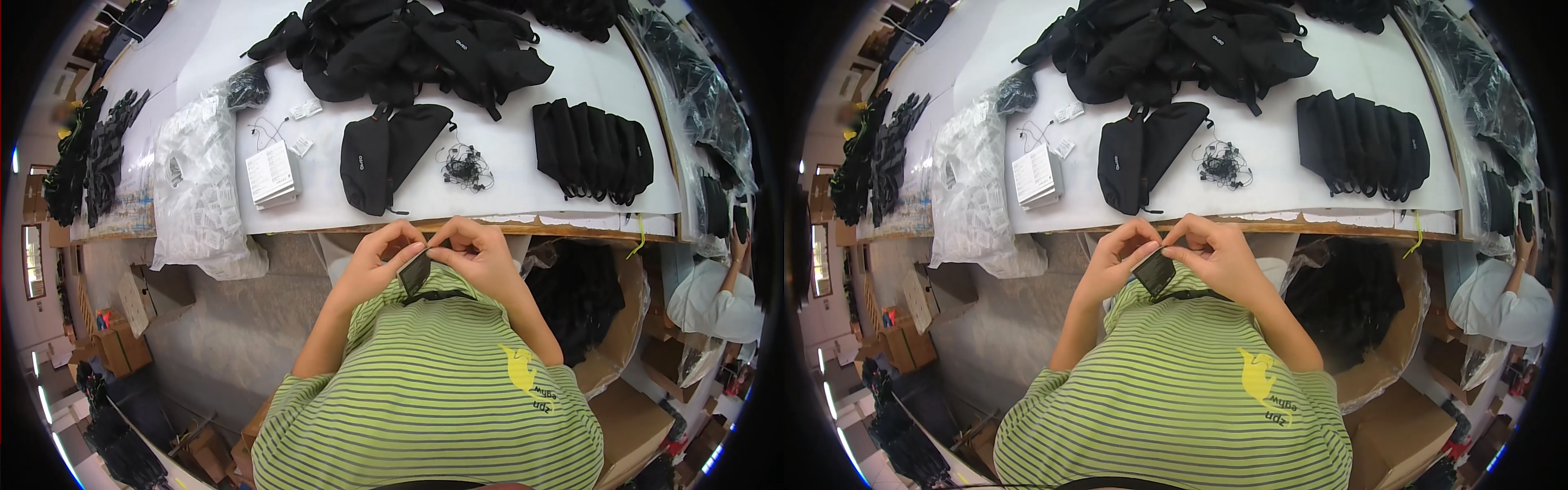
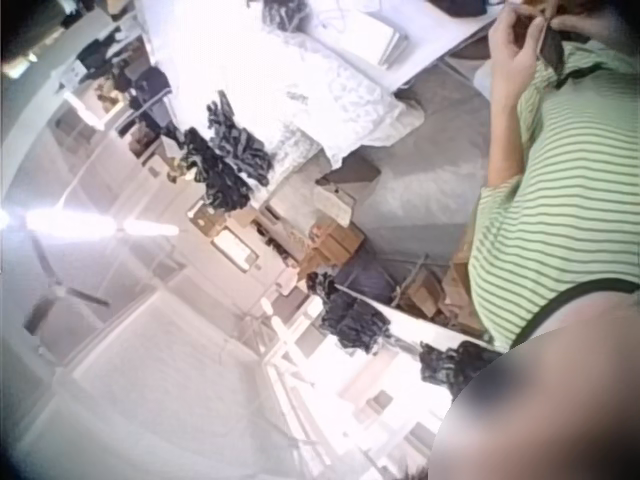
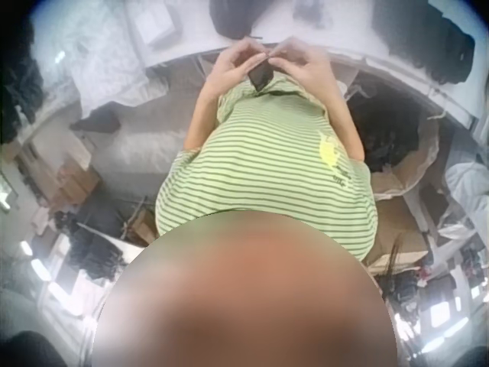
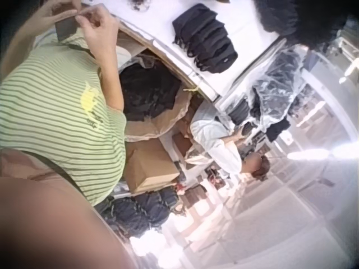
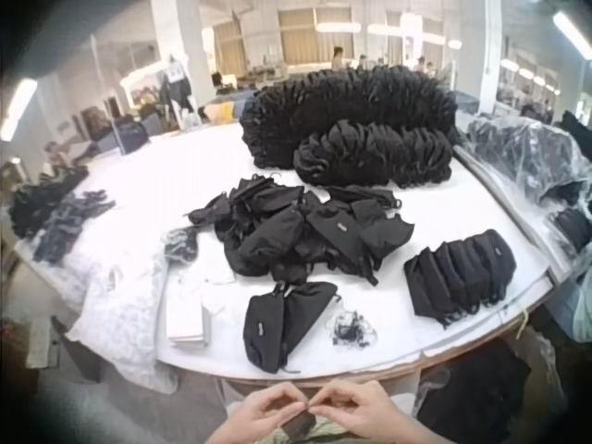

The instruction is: Attaching tags and plastic fasteners to black bags at a workstation.

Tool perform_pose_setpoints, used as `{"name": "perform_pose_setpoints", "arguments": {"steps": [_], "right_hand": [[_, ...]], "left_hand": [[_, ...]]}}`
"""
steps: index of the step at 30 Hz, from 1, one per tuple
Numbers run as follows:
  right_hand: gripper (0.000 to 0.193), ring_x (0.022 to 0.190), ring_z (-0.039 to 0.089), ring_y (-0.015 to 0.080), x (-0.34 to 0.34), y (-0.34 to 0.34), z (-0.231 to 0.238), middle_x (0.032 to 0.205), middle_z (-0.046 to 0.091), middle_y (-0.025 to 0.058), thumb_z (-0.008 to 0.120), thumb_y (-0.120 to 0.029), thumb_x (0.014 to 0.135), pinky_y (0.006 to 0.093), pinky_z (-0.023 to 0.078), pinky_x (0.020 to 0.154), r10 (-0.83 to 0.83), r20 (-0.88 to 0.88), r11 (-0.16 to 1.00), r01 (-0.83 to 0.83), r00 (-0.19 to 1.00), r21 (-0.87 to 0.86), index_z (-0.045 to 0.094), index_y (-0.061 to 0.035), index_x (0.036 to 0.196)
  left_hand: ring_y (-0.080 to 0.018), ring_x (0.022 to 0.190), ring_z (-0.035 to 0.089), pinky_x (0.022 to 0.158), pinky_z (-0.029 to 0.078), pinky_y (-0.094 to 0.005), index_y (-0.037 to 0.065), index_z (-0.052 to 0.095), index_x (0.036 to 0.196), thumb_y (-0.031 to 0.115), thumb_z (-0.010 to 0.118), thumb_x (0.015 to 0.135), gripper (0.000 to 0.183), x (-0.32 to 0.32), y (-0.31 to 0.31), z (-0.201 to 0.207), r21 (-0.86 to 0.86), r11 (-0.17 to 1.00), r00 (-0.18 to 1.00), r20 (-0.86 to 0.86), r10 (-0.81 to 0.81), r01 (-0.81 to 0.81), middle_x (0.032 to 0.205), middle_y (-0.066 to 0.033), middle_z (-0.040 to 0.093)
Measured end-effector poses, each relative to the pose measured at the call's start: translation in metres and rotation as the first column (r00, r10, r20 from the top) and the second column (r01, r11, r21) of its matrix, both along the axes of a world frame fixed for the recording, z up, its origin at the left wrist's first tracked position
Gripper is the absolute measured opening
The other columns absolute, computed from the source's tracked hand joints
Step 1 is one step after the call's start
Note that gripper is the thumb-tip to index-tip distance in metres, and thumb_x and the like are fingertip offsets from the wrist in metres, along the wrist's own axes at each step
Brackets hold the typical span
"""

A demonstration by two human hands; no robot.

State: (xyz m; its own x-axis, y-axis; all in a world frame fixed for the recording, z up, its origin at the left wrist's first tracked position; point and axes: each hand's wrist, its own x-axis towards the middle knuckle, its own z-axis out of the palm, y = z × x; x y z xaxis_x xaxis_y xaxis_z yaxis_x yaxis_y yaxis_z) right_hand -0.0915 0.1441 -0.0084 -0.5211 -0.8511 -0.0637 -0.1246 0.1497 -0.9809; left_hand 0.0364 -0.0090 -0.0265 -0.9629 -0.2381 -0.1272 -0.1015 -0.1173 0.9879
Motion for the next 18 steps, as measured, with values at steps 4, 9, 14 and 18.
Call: {"name": "perform_pose_setpoints", "arguments": {"steps": [4, 9, 14, 18], "right_hand": [[0.013, 0.051, 0.032, 0.0043, -0.005, 0.001, -0.003, 0.055, 0.043, -0.0038, 0.07, -0.011, 0.082, 0.0217, 0.027, 0.05, 0.089, 0.033, 0.996, -0.09, 0.995, 0.022, 0.061, -0.0019, 0.087], [0.016, 0.057, 0.04, 0.0013, -0.004, 0.0, -0.015, 0.068, 0.052, -0.0046, 0.062, -0.015, 0.09, 0.0195, 0.03, 0.051, 0.023, 0.332, 0.992, 0.02, 0.943, -0.125, 0.057, -0.0004, 0.091], [0.014, 0.056, 0.039, 0.0005, -0.011, 0.01, -0.013, 0.062, 0.05, -0.006, 0.067, -0.013, 0.086, 0.0186, 0.028, 0.051, -0.048, 0.262, 0.998, 0.055, 0.964, -0.019, 0.062, -0.0005, 0.083], [0.013, 0.053, 0.034, -0.0009, -0.008, 0.018, -0.01, 0.057, 0.048, -0.0085, 0.069, -0.014, 0.084, 0.0187, 0.023, 0.049, -0.143, 0.222, 0.99, 0.136, 0.965, 0.044, 0.066, -0.0018, 0.083]], "left_hand": [[-0.0045, 0.073, 0.052, 0.065, 0.042, -0.0188, 0.0, 0.056, 0.094, 0.008, 0.058, 0.091, 0.008, 0.001, -0.001, 0.003, 0.01, 0.999, 0.999, 0.012, -0.037, 0.037, 0.087, -0.0004, 0.055], [-0.0036, 0.065, 0.05, 0.057, 0.041, -0.018, 0.001, 0.056, 0.093, 0.009, 0.059, 0.091, 0.009, -0.023, -0.006, -0.004, 0.09, 0.995, 0.995, -0.089, 0.052, -0.044, 0.083, -0.0006, 0.053], [-0.0185, 0.08, 0.059, 0.067, 0.048, -0.0315, 0.003, 0.058, 0.094, 0.016, 0.067, 0.083, 0.019, -0.112, -0.087, -0.069, -0.633, 0.653, 0.906, -0.229, 0.356, -0.416, 0.091, -0.0081, 0.057], [-0.0273, 0.084, 0.06, 0.075, 0.049, -0.036, 0.005, 0.059, 0.097, 0.021, 0.069, 0.08, 0.025, -0.146, -0.137, -0.101, -0.956, 0.15, 0.883, -0.165, 0.44, -0.253, 0.087, -0.0091, 0.059]]}}
